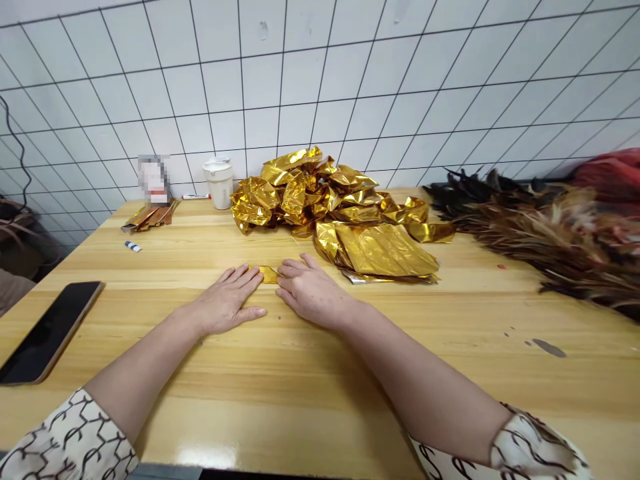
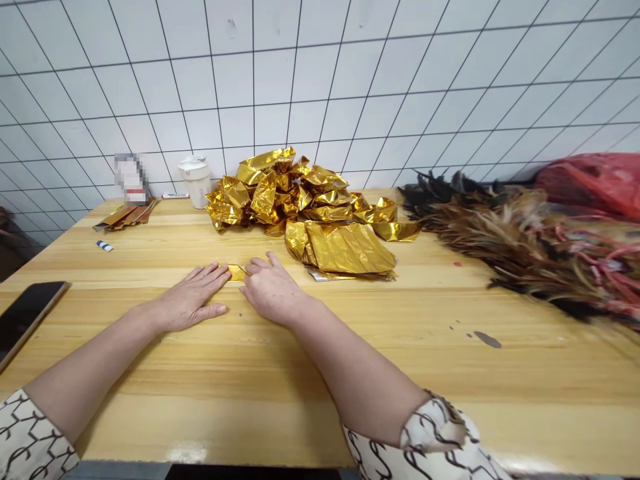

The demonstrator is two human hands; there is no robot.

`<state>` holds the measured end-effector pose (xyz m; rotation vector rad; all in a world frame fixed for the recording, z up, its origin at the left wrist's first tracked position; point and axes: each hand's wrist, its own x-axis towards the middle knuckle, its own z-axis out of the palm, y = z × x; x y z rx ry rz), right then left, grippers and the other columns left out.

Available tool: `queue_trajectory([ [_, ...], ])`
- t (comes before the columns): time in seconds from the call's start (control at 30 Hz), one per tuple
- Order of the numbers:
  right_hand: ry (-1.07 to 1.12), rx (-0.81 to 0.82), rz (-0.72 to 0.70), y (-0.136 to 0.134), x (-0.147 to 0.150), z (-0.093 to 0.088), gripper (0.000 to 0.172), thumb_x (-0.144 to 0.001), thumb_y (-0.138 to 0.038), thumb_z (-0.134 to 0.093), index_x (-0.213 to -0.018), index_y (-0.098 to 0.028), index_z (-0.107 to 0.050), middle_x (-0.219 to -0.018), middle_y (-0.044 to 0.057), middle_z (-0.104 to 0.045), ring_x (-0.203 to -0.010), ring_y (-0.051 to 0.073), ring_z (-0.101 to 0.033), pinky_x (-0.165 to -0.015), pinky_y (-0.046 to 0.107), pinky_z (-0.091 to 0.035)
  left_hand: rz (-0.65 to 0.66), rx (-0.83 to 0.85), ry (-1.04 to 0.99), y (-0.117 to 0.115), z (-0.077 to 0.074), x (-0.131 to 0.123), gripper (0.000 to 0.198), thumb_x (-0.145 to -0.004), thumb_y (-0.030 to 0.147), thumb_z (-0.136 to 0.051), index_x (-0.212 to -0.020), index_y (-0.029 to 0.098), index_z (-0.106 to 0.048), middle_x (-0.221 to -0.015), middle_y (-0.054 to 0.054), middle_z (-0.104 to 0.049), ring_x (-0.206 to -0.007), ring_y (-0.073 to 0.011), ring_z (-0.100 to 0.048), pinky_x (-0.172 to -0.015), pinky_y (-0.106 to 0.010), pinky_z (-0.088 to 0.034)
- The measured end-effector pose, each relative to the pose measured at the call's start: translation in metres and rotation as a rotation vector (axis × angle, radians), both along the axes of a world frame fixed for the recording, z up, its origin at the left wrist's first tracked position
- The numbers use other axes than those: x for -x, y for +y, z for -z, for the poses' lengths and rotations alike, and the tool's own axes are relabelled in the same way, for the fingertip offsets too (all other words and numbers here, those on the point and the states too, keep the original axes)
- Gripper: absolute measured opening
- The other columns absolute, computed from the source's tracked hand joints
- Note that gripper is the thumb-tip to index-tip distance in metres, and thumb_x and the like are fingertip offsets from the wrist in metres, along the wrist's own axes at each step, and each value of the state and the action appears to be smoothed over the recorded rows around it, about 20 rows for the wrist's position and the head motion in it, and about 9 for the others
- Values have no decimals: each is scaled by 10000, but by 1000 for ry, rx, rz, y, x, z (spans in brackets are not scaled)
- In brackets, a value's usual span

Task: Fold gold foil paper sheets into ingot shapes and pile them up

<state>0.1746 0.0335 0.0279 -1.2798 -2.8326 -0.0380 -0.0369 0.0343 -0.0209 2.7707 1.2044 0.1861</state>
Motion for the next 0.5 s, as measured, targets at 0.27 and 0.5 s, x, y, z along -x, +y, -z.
queue_trajectory([
  [0.27,223,104,-91,-6,24,27,602,-950,-429,-359,-1414,-45,-342,-1457,229,-375,-1383,285,-276,-1095,511,-267,-11,26,-31,-2,-2,-4,774,-877,602,-430,-1465,135,-241,-1513,-186,-270,-1405,-323,-230,-1111,-506,-238],
  [0.5,182,221,-6,-2,23,27,759,-933,-541,-315,-1457,0,-213,-1509,244,-253,-1412,309,-185,-1133,485,-209,-27,-8,-39,-4,-1,-6,780,-885,609,-365,-1455,95,-232,-1510,-196,-278,-1404,-308,-237,-1120,-482,-227],
])
